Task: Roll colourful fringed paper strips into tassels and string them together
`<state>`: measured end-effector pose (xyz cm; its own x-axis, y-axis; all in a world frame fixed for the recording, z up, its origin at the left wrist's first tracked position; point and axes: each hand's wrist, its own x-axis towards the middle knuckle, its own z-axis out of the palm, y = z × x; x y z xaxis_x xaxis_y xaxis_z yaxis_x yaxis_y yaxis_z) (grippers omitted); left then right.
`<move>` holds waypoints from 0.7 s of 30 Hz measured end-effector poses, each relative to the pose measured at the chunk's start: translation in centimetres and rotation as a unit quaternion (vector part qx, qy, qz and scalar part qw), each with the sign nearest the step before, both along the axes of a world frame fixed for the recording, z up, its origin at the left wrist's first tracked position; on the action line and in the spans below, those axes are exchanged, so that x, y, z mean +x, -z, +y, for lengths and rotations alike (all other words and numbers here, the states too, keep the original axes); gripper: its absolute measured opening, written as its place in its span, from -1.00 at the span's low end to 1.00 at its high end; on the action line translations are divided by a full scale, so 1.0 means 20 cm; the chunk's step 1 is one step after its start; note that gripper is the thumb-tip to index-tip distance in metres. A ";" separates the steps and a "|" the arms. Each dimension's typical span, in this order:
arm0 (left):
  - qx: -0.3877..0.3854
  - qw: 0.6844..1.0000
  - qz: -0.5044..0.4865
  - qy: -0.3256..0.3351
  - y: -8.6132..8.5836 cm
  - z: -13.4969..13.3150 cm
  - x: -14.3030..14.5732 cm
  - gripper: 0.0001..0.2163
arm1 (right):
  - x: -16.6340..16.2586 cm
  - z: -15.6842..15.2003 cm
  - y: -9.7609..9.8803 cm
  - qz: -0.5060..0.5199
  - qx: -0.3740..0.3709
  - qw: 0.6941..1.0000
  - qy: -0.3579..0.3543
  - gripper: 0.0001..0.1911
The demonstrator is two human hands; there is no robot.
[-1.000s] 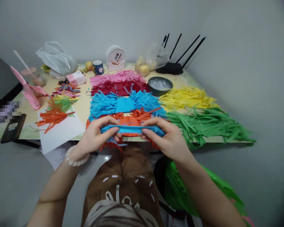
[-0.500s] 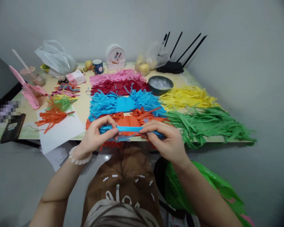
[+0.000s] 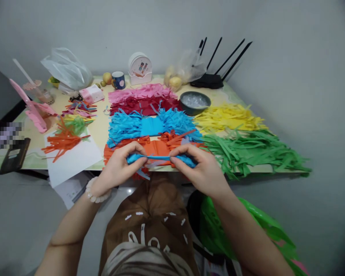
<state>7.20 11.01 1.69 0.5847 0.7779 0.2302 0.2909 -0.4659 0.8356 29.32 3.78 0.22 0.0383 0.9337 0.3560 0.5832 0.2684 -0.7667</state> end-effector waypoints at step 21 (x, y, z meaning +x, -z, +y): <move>-0.267 0.941 -0.205 0.021 0.14 0.00 0.00 -0.86 | 0.03 0.04 0.07 0.222 0.018 0.971 -0.089 -0.82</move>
